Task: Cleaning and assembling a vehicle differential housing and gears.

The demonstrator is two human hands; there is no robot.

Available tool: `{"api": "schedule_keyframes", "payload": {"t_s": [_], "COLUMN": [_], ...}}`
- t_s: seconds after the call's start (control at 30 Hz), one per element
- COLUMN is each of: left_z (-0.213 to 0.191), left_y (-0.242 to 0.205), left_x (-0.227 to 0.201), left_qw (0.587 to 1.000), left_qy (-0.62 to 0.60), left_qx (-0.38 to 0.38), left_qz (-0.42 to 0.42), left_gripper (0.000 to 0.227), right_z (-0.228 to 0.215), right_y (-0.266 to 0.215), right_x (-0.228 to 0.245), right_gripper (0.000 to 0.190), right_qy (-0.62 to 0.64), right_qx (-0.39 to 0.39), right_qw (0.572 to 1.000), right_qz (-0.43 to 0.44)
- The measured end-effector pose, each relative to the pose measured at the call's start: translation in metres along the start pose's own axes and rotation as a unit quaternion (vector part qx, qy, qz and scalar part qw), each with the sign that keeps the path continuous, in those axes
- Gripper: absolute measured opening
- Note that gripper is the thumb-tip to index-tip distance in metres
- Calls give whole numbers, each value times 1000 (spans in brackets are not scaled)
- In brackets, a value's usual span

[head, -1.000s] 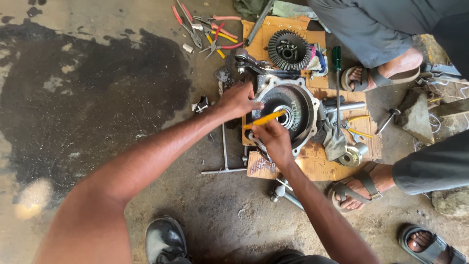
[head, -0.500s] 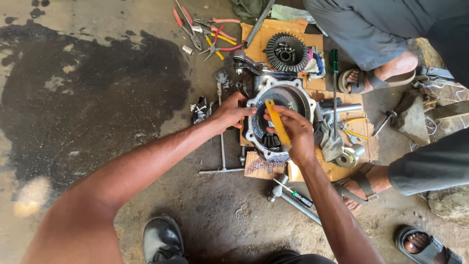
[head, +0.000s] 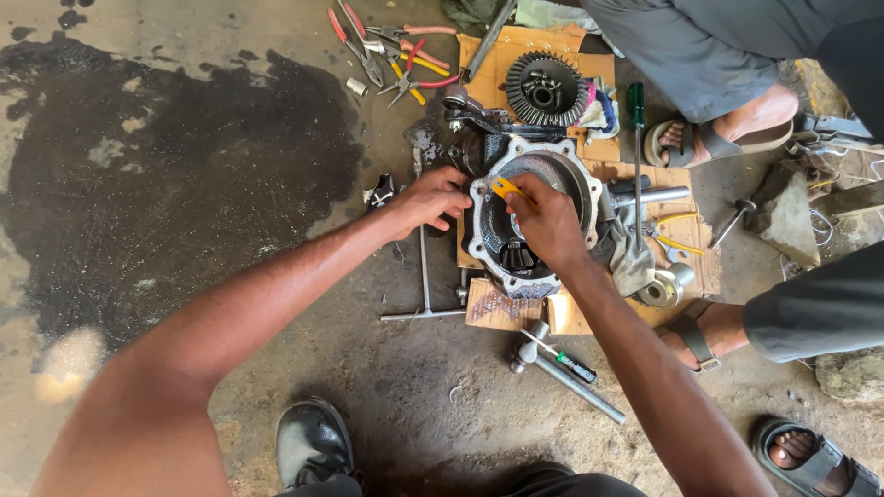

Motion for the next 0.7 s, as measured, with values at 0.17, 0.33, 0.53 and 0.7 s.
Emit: {"api": "schedule_keyframes", "payload": {"t_s": [0.17,0.33,0.53,0.7], "left_z": [-6,-1,32,74], "left_y": [5,-6,-42,-43], "left_x": [7,10,37,68], "left_qw": [1000,999,996,987], "left_qy": [-20,-21,80,95], "left_qx": [-1,-2,22,128], "left_qz": [17,40,-25,-22], "left_gripper": [43,39,52,48], "right_z": [12,26,32,31], "right_y": [1,-34,-74,-84], "right_x": [-7,-2,-88,-106], "right_gripper": [21,19,23,20], "right_qy": [-79,-165,244,-16], "right_qx": [-41,55,167,171], "right_qw": [992,972,931,970], "right_qz": [-89,-157,213,173]}}
Point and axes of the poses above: each hand's wrist, its own y-axis towards the middle knuckle, its own z-axis out of the palm, x = y × z, the point moved 6 cm from there along y, towards the middle knuckle, and after that the axes turned 4 degrees about x, right-handed, at the moved point
